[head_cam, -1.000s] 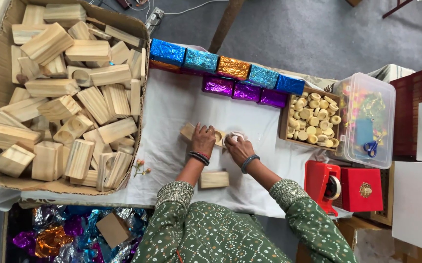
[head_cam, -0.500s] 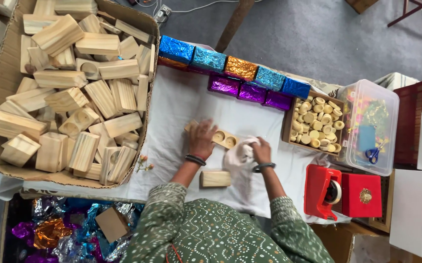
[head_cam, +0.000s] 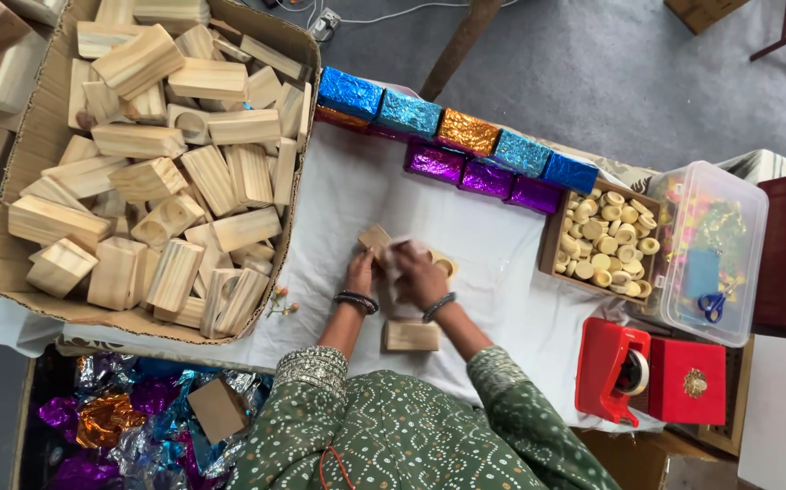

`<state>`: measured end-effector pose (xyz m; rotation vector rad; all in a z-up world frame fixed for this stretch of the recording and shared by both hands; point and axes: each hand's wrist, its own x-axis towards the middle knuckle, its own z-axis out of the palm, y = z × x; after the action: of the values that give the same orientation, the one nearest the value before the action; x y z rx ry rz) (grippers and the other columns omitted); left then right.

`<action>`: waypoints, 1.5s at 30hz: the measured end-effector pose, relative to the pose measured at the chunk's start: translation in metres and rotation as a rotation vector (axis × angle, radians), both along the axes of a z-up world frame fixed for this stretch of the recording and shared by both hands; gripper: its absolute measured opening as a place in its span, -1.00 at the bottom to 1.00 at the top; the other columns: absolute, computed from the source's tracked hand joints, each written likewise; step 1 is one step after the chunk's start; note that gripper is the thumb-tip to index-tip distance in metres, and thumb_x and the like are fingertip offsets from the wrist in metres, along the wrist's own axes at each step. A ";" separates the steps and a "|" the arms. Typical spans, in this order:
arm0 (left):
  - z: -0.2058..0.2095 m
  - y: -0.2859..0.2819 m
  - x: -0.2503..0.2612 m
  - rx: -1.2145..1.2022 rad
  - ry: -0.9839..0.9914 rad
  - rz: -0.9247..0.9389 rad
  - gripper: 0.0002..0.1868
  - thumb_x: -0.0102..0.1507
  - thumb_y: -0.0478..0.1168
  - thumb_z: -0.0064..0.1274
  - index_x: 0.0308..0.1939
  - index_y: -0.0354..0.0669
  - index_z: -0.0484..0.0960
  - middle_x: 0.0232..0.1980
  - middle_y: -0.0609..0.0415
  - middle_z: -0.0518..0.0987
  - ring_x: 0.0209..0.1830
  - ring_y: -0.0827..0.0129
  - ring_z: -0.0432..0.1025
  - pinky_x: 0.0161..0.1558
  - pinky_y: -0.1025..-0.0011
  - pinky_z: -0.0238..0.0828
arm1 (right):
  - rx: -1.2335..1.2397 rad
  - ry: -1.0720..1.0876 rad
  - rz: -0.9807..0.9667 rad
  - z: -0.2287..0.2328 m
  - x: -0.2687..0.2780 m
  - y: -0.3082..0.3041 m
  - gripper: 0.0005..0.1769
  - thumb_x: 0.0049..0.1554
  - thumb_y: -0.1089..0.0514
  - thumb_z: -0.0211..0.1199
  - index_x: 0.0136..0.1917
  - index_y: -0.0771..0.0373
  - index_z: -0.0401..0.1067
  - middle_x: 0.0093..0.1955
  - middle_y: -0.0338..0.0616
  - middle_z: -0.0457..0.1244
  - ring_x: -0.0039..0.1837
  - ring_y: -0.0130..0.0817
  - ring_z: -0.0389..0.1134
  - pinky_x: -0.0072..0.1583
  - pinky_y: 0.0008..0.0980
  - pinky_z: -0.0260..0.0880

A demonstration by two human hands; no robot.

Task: The person wraps wooden blocks in purple foil and wipes a small wooden product with a white cloth.

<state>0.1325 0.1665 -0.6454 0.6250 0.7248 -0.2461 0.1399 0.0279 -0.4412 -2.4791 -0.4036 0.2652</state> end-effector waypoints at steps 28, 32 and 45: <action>0.068 -0.001 0.010 0.042 -0.089 -0.091 -0.59 0.34 0.08 -0.02 0.20 0.07 0.43 0.02 0.19 0.57 -0.04 0.35 0.51 -0.09 0.24 0.57 | -0.002 -0.123 -0.249 0.002 -0.024 -0.080 -0.47 -0.03 0.31 0.20 0.24 0.16 0.48 0.30 -0.12 0.33 0.10 -0.05 0.44 0.10 -0.18 0.48; 0.042 -0.018 0.008 0.133 -0.273 -0.124 -0.54 0.44 0.10 0.03 0.26 -0.11 0.48 0.07 0.06 0.52 0.00 0.38 0.46 0.00 0.34 0.47 | -0.048 -0.177 -0.101 0.013 -0.012 -0.037 -0.35 -0.17 0.24 0.29 0.25 0.17 0.42 0.30 -0.06 0.29 0.09 0.02 0.42 0.05 -0.13 0.46; 0.109 -0.014 0.013 0.004 -0.476 -0.366 -0.10 0.39 0.51 -0.26 0.29 -0.28 0.46 0.05 0.02 0.56 0.02 0.39 0.45 0.07 0.40 0.43 | 0.109 -0.044 -0.356 0.003 -0.003 0.004 -0.68 0.03 0.17 0.28 0.09 0.20 0.47 0.00 0.01 0.35 0.04 0.09 0.41 0.05 -0.03 0.41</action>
<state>0.1451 0.1525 -0.5363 0.7832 0.1488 -0.4151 0.1371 0.0321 -0.4386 -2.3986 0.0101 0.0405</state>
